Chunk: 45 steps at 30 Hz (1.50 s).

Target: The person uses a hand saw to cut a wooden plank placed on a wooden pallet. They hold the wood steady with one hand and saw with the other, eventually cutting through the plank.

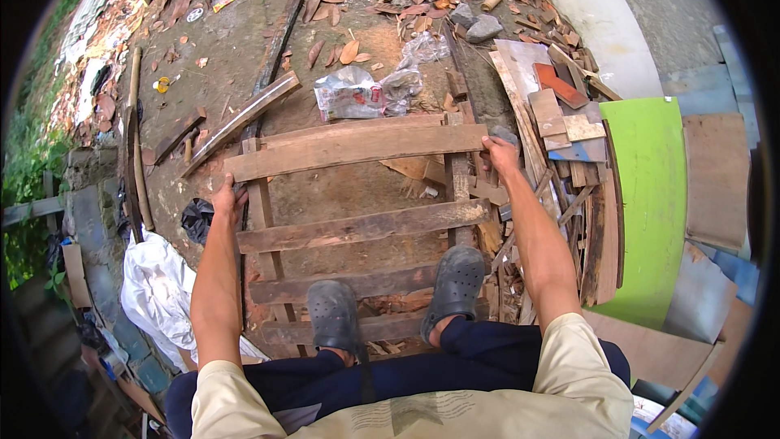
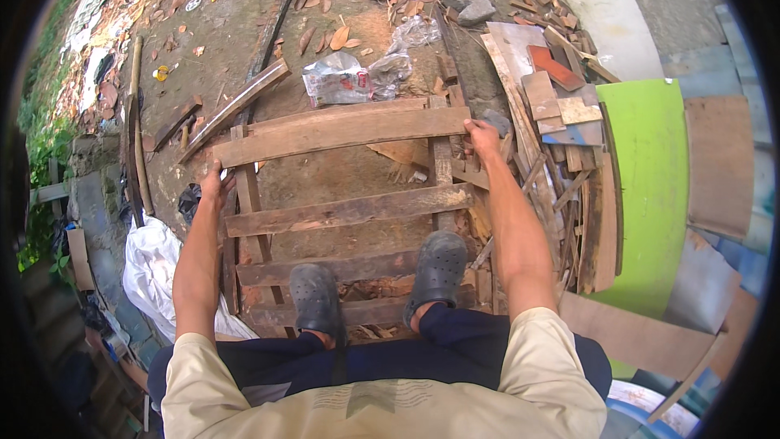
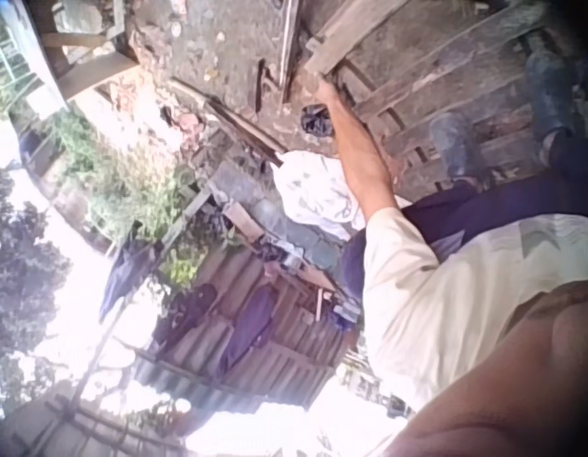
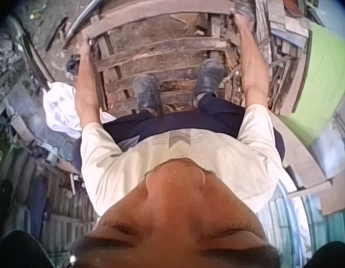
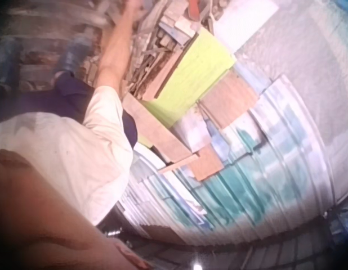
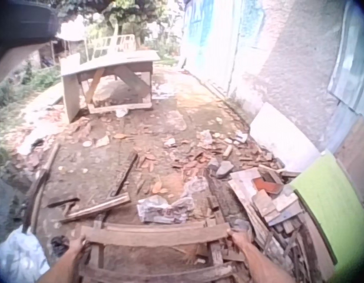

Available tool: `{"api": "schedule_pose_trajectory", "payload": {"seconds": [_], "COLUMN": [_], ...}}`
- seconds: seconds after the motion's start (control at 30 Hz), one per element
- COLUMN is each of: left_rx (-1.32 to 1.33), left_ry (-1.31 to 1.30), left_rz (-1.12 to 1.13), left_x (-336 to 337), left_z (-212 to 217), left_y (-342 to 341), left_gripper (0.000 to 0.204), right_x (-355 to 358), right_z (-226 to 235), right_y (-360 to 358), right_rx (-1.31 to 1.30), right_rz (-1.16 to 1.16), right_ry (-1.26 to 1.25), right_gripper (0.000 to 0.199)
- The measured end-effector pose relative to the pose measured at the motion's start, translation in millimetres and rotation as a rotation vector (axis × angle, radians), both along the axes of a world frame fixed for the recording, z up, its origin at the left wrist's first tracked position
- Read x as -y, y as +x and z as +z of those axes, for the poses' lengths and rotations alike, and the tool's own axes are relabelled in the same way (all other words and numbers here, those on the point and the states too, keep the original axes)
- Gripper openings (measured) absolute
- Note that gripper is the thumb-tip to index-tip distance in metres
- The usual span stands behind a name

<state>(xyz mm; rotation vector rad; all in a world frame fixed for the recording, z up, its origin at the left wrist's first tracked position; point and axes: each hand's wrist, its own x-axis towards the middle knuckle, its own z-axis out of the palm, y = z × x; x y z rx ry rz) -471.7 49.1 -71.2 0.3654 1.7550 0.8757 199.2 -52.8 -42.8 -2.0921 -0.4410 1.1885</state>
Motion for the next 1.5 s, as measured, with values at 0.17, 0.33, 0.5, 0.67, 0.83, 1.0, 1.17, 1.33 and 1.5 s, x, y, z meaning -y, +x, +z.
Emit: {"api": "schedule_pose_trajectory", "payload": {"seconds": [0.17, 0.33, 0.5, 0.67, 0.83, 1.0, 1.17, 1.33, 1.5], "left_rx": [0.053, 0.004, 0.030, 0.083, 0.071, -0.148, -0.175, -0.119, -0.069], "left_ry": [0.040, 0.041, 0.068, 0.052, 0.035, -0.045, -0.137, -0.109, -0.107], "left_rz": [0.027, 0.039, 0.061, 0.031, 0.056, 0.024, -0.085, -0.108, -0.066], "left_x": [-0.9, 2.8, 5.5, 4.7, 7.0, 3.0, -3.4, 1.8, -2.6], "left_z": [0.1, 3.0, -1.9, -3.9, -1.5, -4.3, 1.4, 10.0, 11.5], "left_y": [7.1, 13.4, 4.3, 0.7, 12.3, 6.9, 8.9, 5.9, 14.6], "left_gripper": [0.060, 0.060, 0.060, 0.066, 0.064, 0.055, 0.051, 0.055, 0.058], "right_x": [4.8, 6.9, 3.2, 4.9, 7.5, 1.6, 4.1, 0.5, 4.8], "right_z": [-11.2, -7.8, -1.1, 0.6, 2.1, 4.6, -1.8, -11.0, -8.6], "right_y": [15.0, 10.3, 5.4, 7.6, 5.8, -1.1, 2.0, 1.3, 6.2], "right_rx": [0.030, 0.004, 0.019, 0.014, 0.020, -0.003, 0.034, 0.010, 0.033], "right_rz": [0.035, 0.049, 0.065, 0.061, 0.032, 0.016, -0.005, -0.002, 0.000], "right_ry": [0.015, -0.022, -0.017, -0.014, -0.030, -0.004, -0.028, -0.030, -0.041], "right_gripper": [0.042, 0.050, 0.049, 0.047, 0.045, 0.047, 0.042, 0.040, 0.041]}}
